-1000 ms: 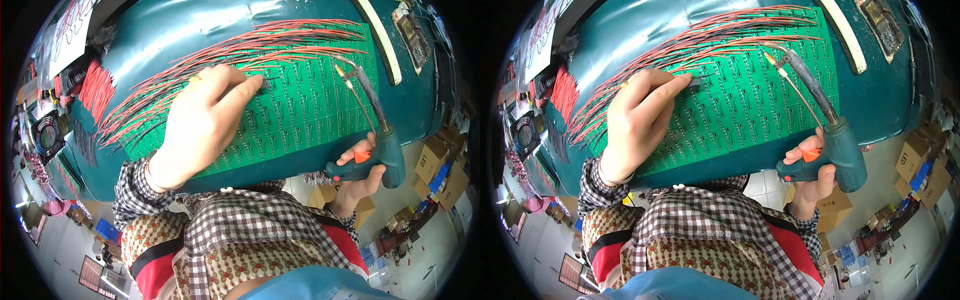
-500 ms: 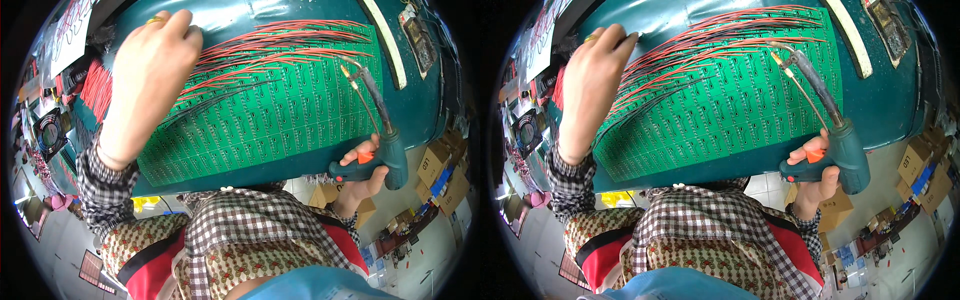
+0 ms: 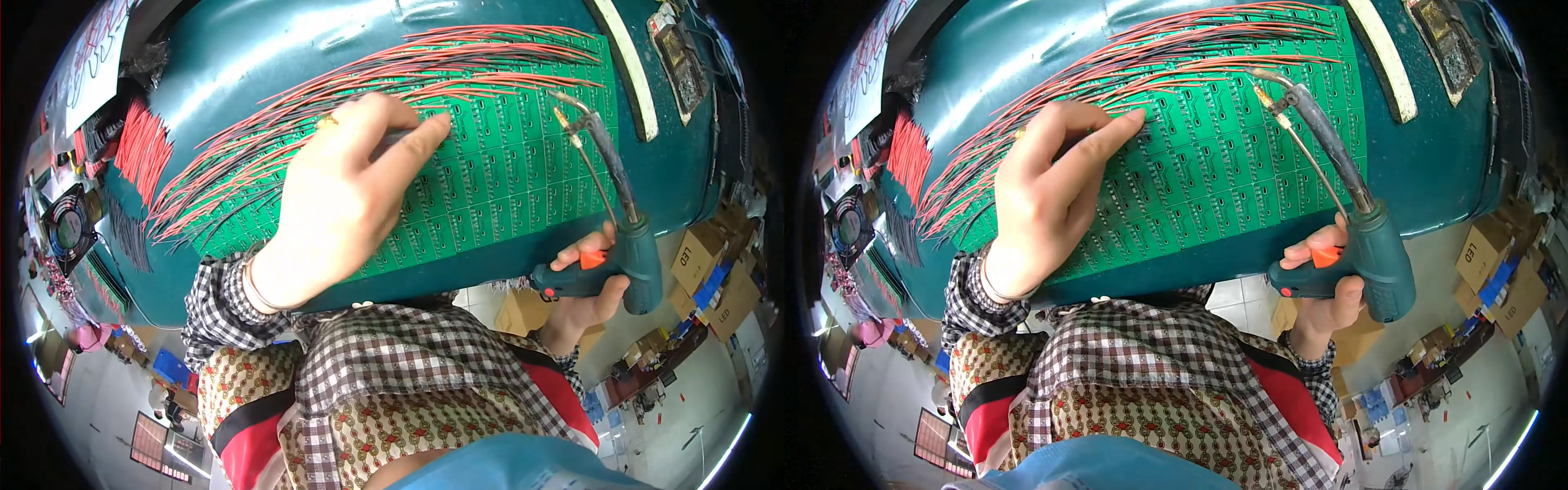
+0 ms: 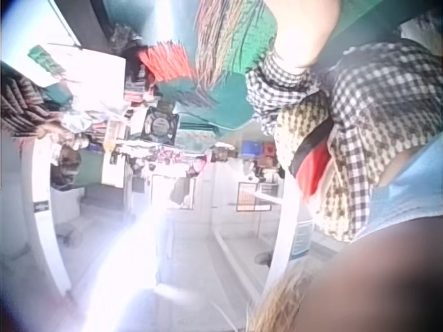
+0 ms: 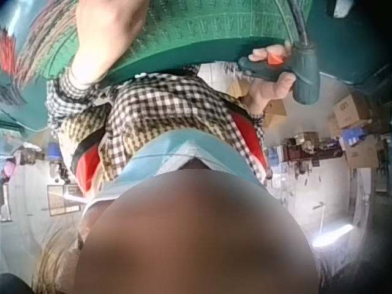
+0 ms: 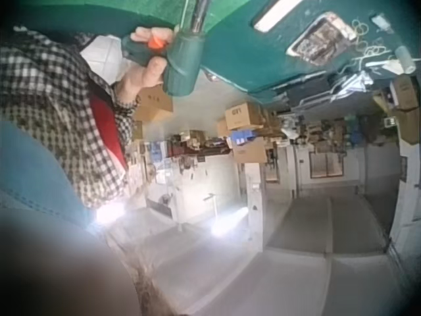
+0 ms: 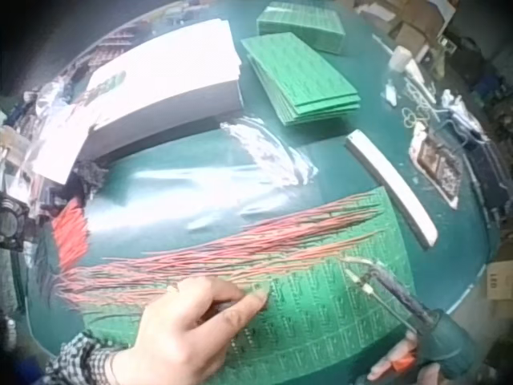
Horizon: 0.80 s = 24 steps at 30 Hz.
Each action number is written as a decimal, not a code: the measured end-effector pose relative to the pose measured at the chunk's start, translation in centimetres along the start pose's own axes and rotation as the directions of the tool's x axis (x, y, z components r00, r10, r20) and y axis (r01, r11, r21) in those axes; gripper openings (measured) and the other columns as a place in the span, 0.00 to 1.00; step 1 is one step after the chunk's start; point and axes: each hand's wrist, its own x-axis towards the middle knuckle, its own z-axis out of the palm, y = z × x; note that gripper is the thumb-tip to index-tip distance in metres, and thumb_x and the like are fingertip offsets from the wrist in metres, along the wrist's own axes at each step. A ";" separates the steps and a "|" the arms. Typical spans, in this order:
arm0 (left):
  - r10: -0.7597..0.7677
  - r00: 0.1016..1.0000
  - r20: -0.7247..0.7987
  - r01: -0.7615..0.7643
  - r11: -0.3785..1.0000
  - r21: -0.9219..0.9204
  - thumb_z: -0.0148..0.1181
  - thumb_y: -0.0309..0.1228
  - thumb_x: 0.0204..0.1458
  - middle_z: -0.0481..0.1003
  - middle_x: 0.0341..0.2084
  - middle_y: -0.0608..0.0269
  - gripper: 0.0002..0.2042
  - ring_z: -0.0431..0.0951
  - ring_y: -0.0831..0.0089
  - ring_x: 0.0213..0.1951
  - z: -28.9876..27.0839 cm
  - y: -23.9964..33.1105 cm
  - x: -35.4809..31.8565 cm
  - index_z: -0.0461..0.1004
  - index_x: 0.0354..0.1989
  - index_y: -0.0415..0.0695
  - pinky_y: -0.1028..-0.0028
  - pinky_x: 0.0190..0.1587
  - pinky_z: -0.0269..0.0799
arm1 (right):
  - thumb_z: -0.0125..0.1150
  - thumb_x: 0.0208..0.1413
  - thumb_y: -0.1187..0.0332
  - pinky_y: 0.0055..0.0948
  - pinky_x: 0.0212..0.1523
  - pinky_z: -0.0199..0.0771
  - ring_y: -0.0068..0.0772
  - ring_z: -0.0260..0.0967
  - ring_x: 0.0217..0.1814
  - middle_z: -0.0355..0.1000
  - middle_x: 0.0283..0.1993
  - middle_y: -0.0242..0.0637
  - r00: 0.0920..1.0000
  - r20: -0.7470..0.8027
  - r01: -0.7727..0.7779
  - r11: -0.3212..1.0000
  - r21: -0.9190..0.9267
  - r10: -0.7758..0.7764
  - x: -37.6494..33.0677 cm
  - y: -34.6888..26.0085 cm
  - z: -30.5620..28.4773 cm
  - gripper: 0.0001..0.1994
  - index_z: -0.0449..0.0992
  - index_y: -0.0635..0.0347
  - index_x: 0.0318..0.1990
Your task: Soldering small red and black wires onto individual circuit boards on a larger panel.
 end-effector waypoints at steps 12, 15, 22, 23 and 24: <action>0.111 0.993 -0.031 -0.107 0.987 0.118 0.61 0.20 0.37 0.76 0.32 0.62 0.17 0.77 0.67 0.33 3.0 0.1 -0.2 0.80 0.40 0.38 0.72 0.32 0.73 | 0.55 0.60 0.46 0.35 0.37 0.86 0.46 0.78 0.45 0.73 0.46 0.52 0.999 -0.007 0.032 0.999 -0.024 -0.032 -0.8 0.4 0.1 0.39 0.59 0.79 0.62; 0.132 0.989 -0.073 -0.122 0.985 0.125 0.61 0.19 0.37 0.76 0.32 0.61 0.17 0.77 0.67 0.33 2.6 -0.6 -0.3 0.80 0.39 0.39 0.72 0.33 0.73 | 0.55 0.61 0.46 0.35 0.37 0.86 0.47 0.78 0.46 0.73 0.47 0.53 0.999 -0.014 0.030 0.999 -0.029 -0.031 -0.9 0.3 0.1 0.39 0.58 0.80 0.62; -0.006 1.000 -0.002 0.006 0.998 0.056 0.59 0.20 0.38 0.73 0.34 0.62 0.22 0.75 0.64 0.33 -0.6 -1.2 -0.8 0.78 0.47 0.41 0.70 0.36 0.73 | 0.55 0.61 0.46 0.36 0.37 0.86 0.46 0.78 0.46 0.73 0.46 0.53 0.999 -0.036 0.006 1.000 -0.030 -0.007 -0.8 0.4 0.2 0.39 0.58 0.80 0.62; 0.000 1.000 0.010 0.000 0.996 0.088 0.58 0.20 0.38 0.73 0.34 0.62 0.22 0.75 0.64 0.33 -0.7 -1.2 -0.8 0.78 0.47 0.41 0.70 0.36 0.73 | 0.54 0.60 0.44 0.34 0.37 0.85 0.45 0.77 0.45 0.73 0.46 0.50 1.000 -0.027 -0.001 0.997 -0.080 -0.001 -0.7 0.4 0.2 0.40 0.59 0.78 0.62; -0.002 1.000 0.009 0.001 0.996 0.091 0.58 0.20 0.38 0.73 0.34 0.62 0.22 0.75 0.64 0.33 -0.8 -1.1 -0.9 0.78 0.47 0.41 0.70 0.36 0.73 | 0.52 0.60 0.41 0.33 0.37 0.84 0.43 0.76 0.45 0.72 0.46 0.48 1.000 -0.015 -0.009 0.992 -0.126 0.008 -0.8 0.4 0.2 0.40 0.60 0.76 0.62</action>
